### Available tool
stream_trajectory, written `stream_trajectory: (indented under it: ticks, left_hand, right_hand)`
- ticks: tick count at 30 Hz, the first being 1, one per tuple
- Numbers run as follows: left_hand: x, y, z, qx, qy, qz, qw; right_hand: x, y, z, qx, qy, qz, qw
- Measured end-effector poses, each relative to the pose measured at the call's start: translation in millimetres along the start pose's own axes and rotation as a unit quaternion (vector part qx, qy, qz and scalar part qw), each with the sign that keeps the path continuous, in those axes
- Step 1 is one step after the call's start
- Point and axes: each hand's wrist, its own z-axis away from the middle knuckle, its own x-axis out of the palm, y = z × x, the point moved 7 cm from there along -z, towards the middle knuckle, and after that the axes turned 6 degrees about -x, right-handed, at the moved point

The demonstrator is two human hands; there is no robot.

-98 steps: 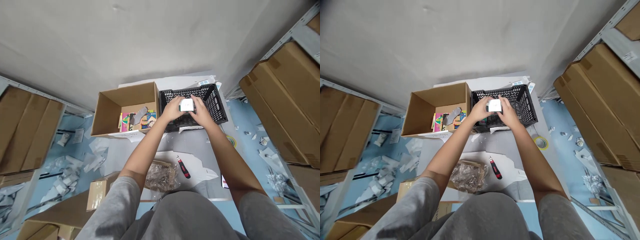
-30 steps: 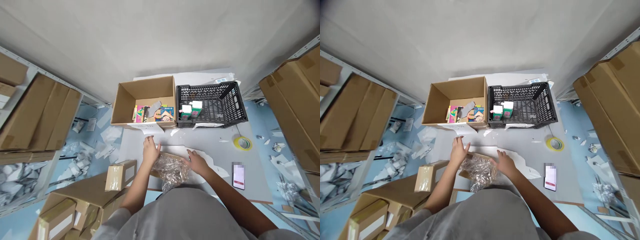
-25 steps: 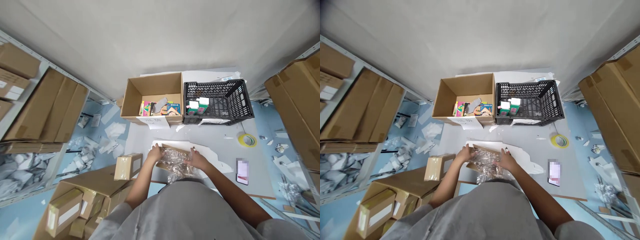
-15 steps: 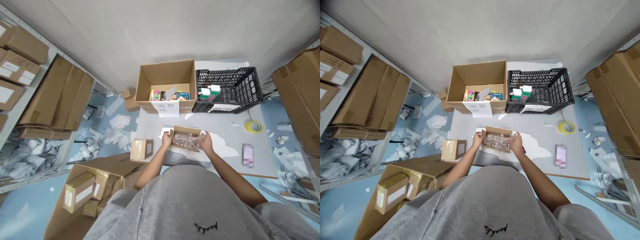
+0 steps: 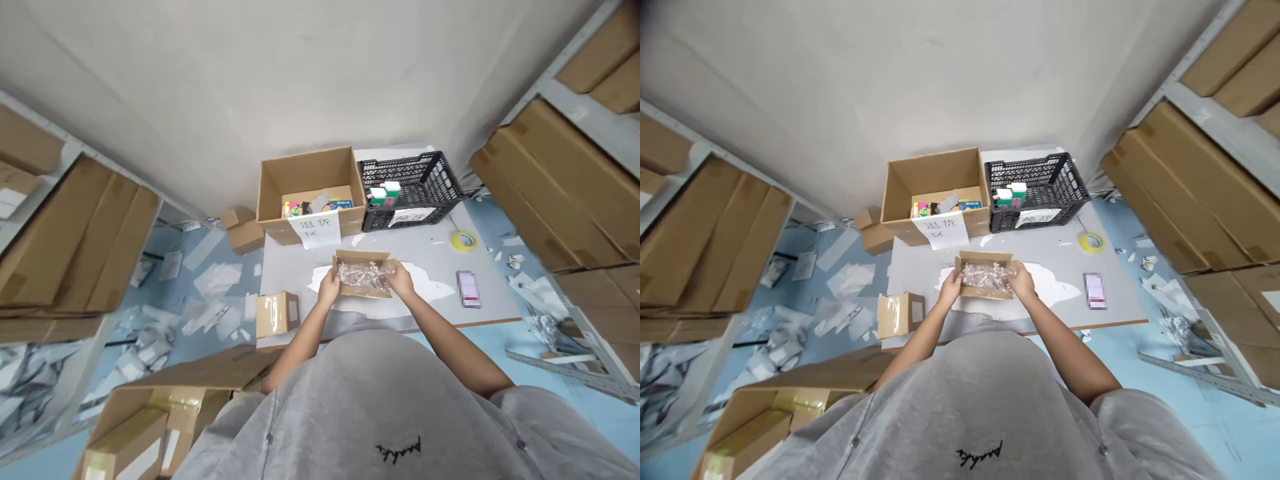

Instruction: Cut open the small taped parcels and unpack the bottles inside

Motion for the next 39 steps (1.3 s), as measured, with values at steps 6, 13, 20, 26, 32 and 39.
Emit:
stream_trajectory:
  ticks: [6,13,20,26,32,39]
  left_hand:
    - [37.7,89,12,0.027,-0.020,-0.279,0.960]
    - [195.1,278,-4,0.219,-0.126,-0.205,0.946]
    - [273.0,403,4,0.379,-0.097,0.005,0.920]
    - [217.6,301,12,0.332,-0.009,-0.051,0.942]
    - [97.1,148,27,0.118,0.140,-0.132,0.974]
    - [-68.2,-10,113,-0.198,0.357,-0.226,0.885]
  right_hand:
    - [-56,3,13,0.042,-0.013,0.106,0.993]
    - [-227,102,13,0.149,0.199,0.055,0.967]
    - [-355,161,43,0.072,0.484,0.057,0.870]
    - [-271,106,-17,-0.100,0.291,0.018,0.951]
    - [-120,-21,-43,-0.297,0.015,-0.004,0.955]
    - [27,-136,25,-0.423,-0.213,0.047,0.880]
